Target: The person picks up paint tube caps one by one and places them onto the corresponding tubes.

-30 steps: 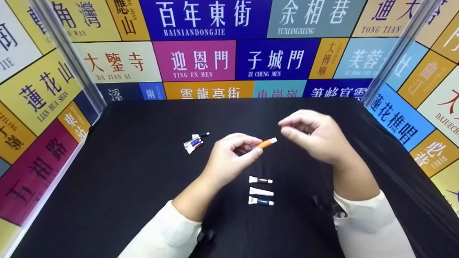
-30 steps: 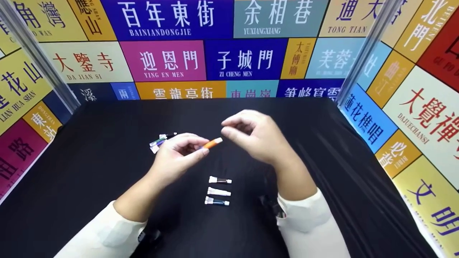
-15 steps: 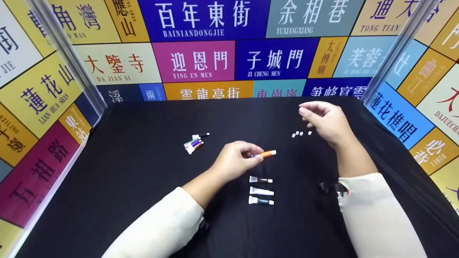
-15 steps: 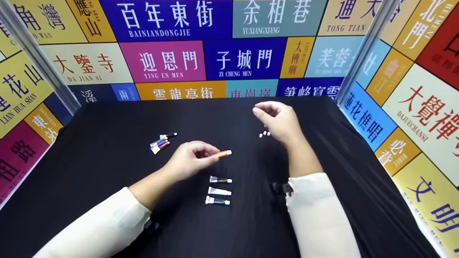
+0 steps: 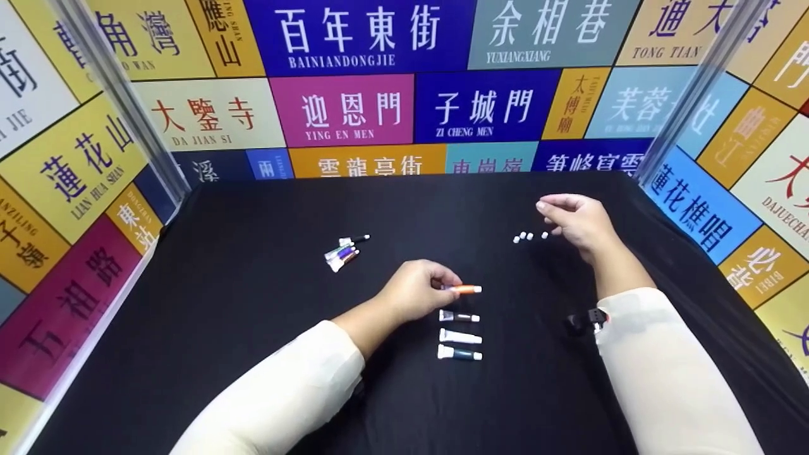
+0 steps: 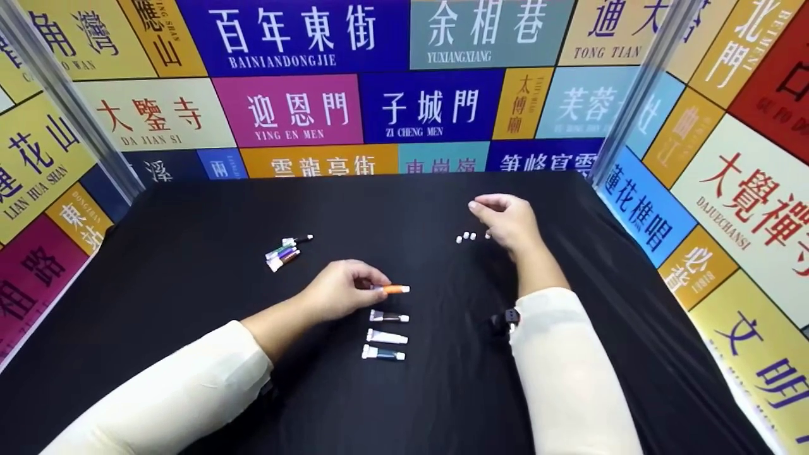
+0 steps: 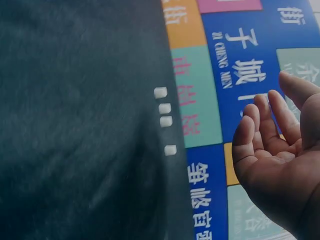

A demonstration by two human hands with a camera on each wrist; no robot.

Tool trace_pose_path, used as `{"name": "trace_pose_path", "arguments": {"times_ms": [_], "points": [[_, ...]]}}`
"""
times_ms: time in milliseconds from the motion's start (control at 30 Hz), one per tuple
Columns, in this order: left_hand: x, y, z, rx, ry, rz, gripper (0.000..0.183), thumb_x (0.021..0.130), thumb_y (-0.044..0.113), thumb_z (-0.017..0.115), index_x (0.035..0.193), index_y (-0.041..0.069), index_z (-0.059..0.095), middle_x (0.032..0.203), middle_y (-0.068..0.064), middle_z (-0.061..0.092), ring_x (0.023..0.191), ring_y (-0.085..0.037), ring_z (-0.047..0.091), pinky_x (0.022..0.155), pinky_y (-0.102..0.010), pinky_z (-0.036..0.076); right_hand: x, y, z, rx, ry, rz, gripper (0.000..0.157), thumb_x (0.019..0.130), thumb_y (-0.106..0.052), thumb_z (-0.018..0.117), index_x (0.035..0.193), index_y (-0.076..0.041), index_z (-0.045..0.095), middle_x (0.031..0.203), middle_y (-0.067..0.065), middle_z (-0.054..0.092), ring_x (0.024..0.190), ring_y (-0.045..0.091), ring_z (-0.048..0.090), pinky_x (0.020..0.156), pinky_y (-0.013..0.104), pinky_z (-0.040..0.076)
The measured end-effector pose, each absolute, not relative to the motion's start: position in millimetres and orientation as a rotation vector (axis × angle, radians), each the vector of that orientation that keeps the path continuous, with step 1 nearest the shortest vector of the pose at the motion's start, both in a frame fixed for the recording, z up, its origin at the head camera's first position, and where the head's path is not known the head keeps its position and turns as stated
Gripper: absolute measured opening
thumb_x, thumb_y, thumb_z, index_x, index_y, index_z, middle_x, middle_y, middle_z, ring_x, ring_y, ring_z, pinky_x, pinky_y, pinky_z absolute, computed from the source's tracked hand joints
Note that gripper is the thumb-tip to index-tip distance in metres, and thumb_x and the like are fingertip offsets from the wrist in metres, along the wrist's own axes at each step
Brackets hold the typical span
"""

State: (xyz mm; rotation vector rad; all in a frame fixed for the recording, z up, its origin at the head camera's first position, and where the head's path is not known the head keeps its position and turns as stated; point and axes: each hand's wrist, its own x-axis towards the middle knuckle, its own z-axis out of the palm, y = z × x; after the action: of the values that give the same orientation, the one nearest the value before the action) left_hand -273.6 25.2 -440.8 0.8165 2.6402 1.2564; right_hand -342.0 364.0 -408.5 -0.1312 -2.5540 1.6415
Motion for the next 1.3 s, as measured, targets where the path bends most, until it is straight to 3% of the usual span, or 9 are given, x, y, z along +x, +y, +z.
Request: {"name": "trace_pose_path", "arguments": {"times_ms": [333, 400, 600, 733, 1000, 1300], "points": [[-281, 27, -451, 0.785, 2.653, 1.129, 0.011, 0.093, 0.014, 0.08, 0.103, 0.013, 0.085, 0.093, -0.002, 0.083, 0.079, -0.007, 0.062, 0.074, -0.019, 0.049, -359, 375, -417, -0.215, -2.701, 1.572, 0.057, 0.1, -0.042, 0.075, 0.141, -0.004, 0.067, 0.091, -0.027, 0.07, 0.088, 0.003, 0.067, 0.081, 0.022, 0.061], [-282, 27, -452, 0.771, 2.654, 1.095, 0.011, 0.094, 0.015, 0.08, 0.103, 0.013, 0.085, 0.093, -0.001, 0.083, 0.078, -0.006, 0.06, 0.075, -0.02, 0.049, -361, 377, -420, -0.229, -2.747, 1.555, 0.057, 0.1, -0.039, 0.076, 0.143, -0.004, 0.065, 0.099, -0.022, 0.072, 0.095, 0.007, 0.068, 0.085, 0.025, 0.062], [-284, 29, -457, 0.714, 2.656, 1.031, 0.011, 0.094, 0.018, 0.081, 0.103, 0.016, 0.086, 0.094, 0.002, 0.083, 0.079, -0.004, 0.059, 0.076, -0.022, 0.048, -367, 383, -432, -0.246, -2.9, 1.484, 0.057, 0.102, -0.03, 0.073, 0.149, 0.0, 0.059, 0.138, 0.01, 0.068, 0.116, 0.022, 0.067, 0.093, 0.031, 0.062], [-285, 30, -459, 0.718, 2.658, 0.992, 0.011, 0.094, 0.019, 0.081, 0.103, 0.016, 0.086, 0.093, 0.002, 0.083, 0.08, -0.005, 0.059, 0.076, -0.023, 0.048, -369, 385, -441, -0.268, -2.913, 1.524, 0.057, 0.102, -0.025, 0.072, 0.149, 0.003, 0.057, 0.124, 0.004, 0.074, 0.116, 0.021, 0.069, 0.087, 0.027, 0.063], [-285, 33, -457, 0.747, 2.66, 0.946, 0.01, 0.094, 0.019, 0.08, 0.102, 0.016, 0.086, 0.092, 0.002, 0.083, 0.077, -0.005, 0.057, 0.073, -0.02, 0.045, -372, 390, -448, -0.319, -2.89, 1.632, 0.058, 0.101, -0.018, 0.072, 0.15, 0.009, 0.053, 0.093, -0.015, 0.072, 0.092, 0.006, 0.067, 0.08, 0.021, 0.061], [-287, 34, -453, 0.763, 2.654, 0.863, 0.012, 0.094, 0.017, 0.079, 0.104, 0.016, 0.085, 0.093, 0.002, 0.082, 0.08, -0.007, 0.058, 0.075, -0.021, 0.046, -376, 393, -450, -0.362, -2.92, 1.56, 0.056, 0.097, -0.016, 0.077, 0.145, 0.006, 0.059, 0.085, -0.021, 0.064, 0.079, 0.002, 0.063, 0.074, 0.018, 0.055]]}}
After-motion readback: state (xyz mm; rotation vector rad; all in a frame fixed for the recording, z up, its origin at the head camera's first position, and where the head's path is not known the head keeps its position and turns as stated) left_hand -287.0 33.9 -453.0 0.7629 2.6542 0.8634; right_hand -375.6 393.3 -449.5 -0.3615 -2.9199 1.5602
